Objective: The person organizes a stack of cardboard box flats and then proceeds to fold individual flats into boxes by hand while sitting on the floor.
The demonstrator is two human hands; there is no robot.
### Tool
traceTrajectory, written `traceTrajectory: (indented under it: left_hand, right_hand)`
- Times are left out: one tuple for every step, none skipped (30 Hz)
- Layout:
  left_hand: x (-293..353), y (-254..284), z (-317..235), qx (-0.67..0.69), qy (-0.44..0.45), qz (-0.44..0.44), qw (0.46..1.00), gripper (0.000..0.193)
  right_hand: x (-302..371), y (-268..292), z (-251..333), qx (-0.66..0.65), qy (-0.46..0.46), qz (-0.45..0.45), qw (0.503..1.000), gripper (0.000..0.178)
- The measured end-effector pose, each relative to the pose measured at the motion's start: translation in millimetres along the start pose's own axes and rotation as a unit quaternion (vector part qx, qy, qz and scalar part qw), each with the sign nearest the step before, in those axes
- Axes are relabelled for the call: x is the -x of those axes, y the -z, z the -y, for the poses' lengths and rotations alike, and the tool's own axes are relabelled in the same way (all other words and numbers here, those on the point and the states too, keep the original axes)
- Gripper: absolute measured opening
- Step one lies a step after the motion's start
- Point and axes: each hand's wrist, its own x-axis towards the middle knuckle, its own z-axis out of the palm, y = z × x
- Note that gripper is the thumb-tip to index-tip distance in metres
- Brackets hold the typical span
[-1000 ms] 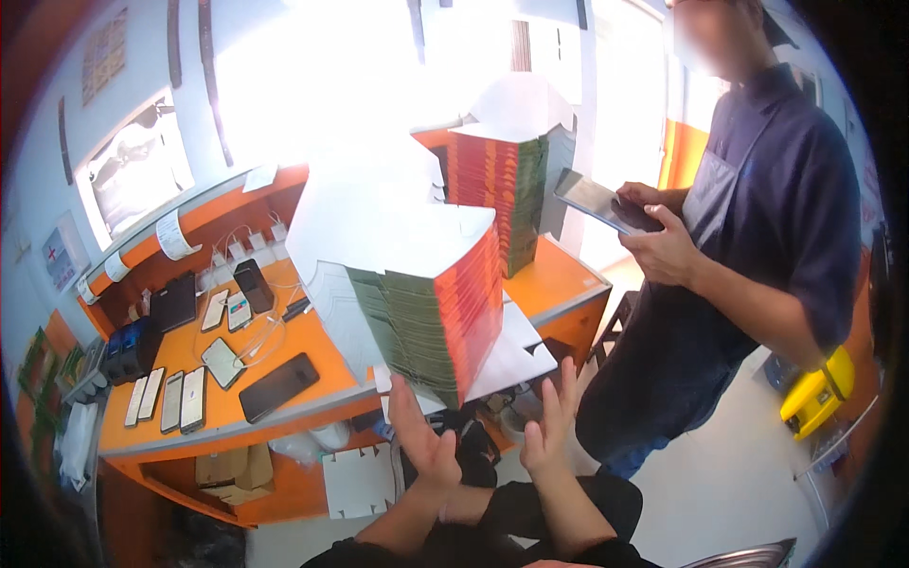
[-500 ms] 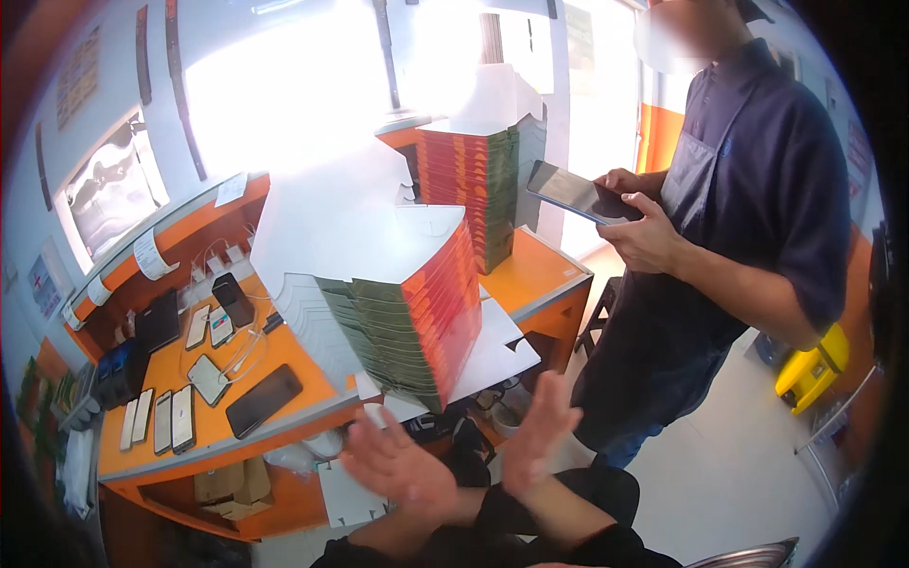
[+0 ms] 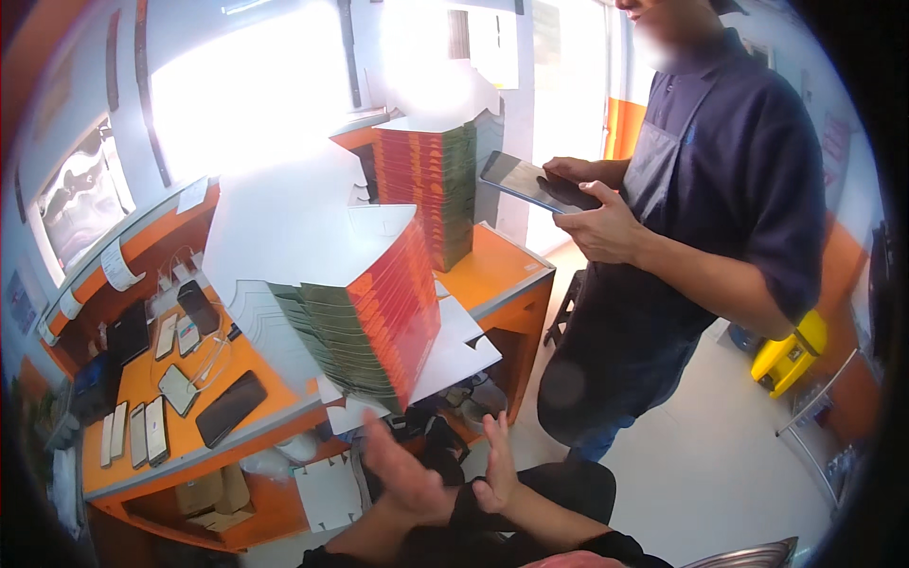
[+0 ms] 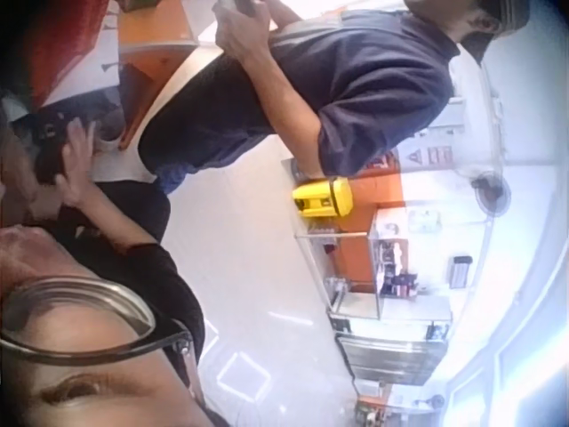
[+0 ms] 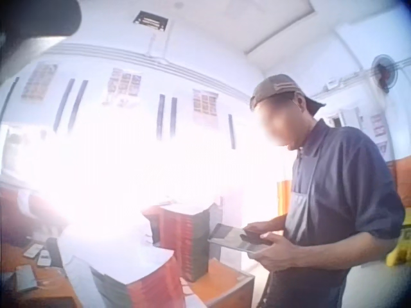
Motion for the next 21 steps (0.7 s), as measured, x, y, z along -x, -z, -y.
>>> traceTrajectory:
  left_hand:
    - [-4.6, 12.3, 6.4, -0.102, 0.021, 0.007, 0.995, 0.058]
    - [-5.8, 23.7, 18.9, -0.148, 0.027, 0.006, 0.989, 0.058]
    - [-9.0, 38.6, 29.4, -0.198, 0.031, 0.005, 0.980, 0.059]
    - [-10.2, 45.5, 41.5, -0.152, 0.015, -0.016, 0.988, 0.063]
    - [-11.6, 48.2, 49.0, -0.104, -0.001, -0.036, 0.994, 0.068]
    - [-14.4, 50.2, 50.7, -0.102, -0.001, -0.033, 0.994, 0.068]
    - [-21.7, 54.5, 48.4, -0.131, -0.005, -0.050, 0.990, 0.067]
    - [-26.8, 59.3, 47.4, -0.162, -0.006, -0.069, 0.984, 0.066]
    - [-35.8, 65.7, 46.1, -0.167, -0.009, -0.072, 0.983, 0.066]
    - [-44.2, 72.7, 44.1, -0.219, -0.026, -0.061, 0.974, 0.066]
    - [-55.3, 77.9, 40.9, -0.271, -0.043, -0.050, 0.960, 0.067]
    - [-68.5, 78.1, 40.7, -0.241, -0.048, -0.021, 0.969, 0.068]
    - [-87.9, 77.7, 41.5, -0.213, -0.055, 0.004, 0.976, 0.070]
    - [-103.1, 71.9, 38.4, -0.238, -0.050, 0.032, 0.969, 0.071]
    - [-117.0, 62.3, 53.6, -0.124, -0.103, -0.010, 0.987, 0.070]
    - [-132.8, 60.3, 49.5, -0.196, -0.101, 0.043, 0.974, 0.068]
    - [-143.0, 48.4, 63.0, -0.153, -0.107, 0.053, 0.981, 0.063]
    - [-156.5, 39.1, 69.0, -0.148, -0.138, 0.050, 0.978, 0.057]
    - [-168.9, 38.6, 72.0, -0.149, -0.174, 0.043, 0.972, 0.051]
    - [-176.5, 38.7, 77.0, -0.155, -0.175, 0.042, 0.971, 0.051]
    - [-187.2, 47.0, 77.3, -0.168, -0.172, 0.068, 0.968, 0.038]
  right_hand:
    - [7.6, 9.8, 1.3, 0.000, -0.001, 0.001, 1.000, 0.058]
    - [16.4, 24.5, 1.9, 0.114, -0.078, 0.159, 0.978, 0.056]
    - [24.9, 37.4, 3.1, 0.219, -0.146, 0.311, 0.913, 0.054]
    - [48.2, 52.4, 0.7, 0.244, -0.235, 0.364, 0.868, 0.050]
    - [73.9, 68.9, -5.2, 0.267, -0.323, 0.410, 0.810, 0.047]
    - [89.7, 88.2, -14.1, 0.315, -0.392, 0.523, 0.688, 0.041]
    - [118.0, 102.3, -21.7, 0.313, -0.331, 0.387, 0.802, 0.037]
    - [117.9, 106.8, -21.7, 0.311, -0.331, 0.388, 0.802, 0.037]
    - [108.4, 109.8, -22.5, 0.308, -0.389, 0.409, 0.765, 0.039]
    - [103.6, 113.5, -20.1, 0.302, -0.450, 0.432, 0.721, 0.042]
    - [106.2, 117.3, -30.3, 0.333, -0.466, 0.422, 0.703, 0.044]
    - [112.6, 120.6, -38.8, 0.361, -0.485, 0.417, 0.678, 0.045]
    - [97.9, 123.2, -38.2, 0.375, -0.511, 0.443, 0.633, 0.047]
    - [110.4, 138.4, -50.2, 0.378, -0.523, 0.429, 0.633, 0.046]
    - [124.5, 147.2, -60.6, 0.373, -0.531, 0.419, 0.635, 0.044]
    - [126.3, 151.9, -54.4, 0.366, -0.536, 0.430, 0.627, 0.044]
    - [120.0, 161.6, -45.7, 0.356, -0.564, 0.393, 0.633, 0.043]
    - [113.1, 167.0, -38.7, 0.343, -0.585, 0.351, 0.646, 0.041]
    - [109.5, 162.8, -35.5, 0.367, -0.584, 0.353, 0.633, 0.038]
    - [110.3, 161.2, -32.7, 0.364, -0.580, 0.356, 0.636, 0.038]
    - [110.2, 154.6, -28.9, 0.359, -0.553, 0.334, 0.674, 0.037]
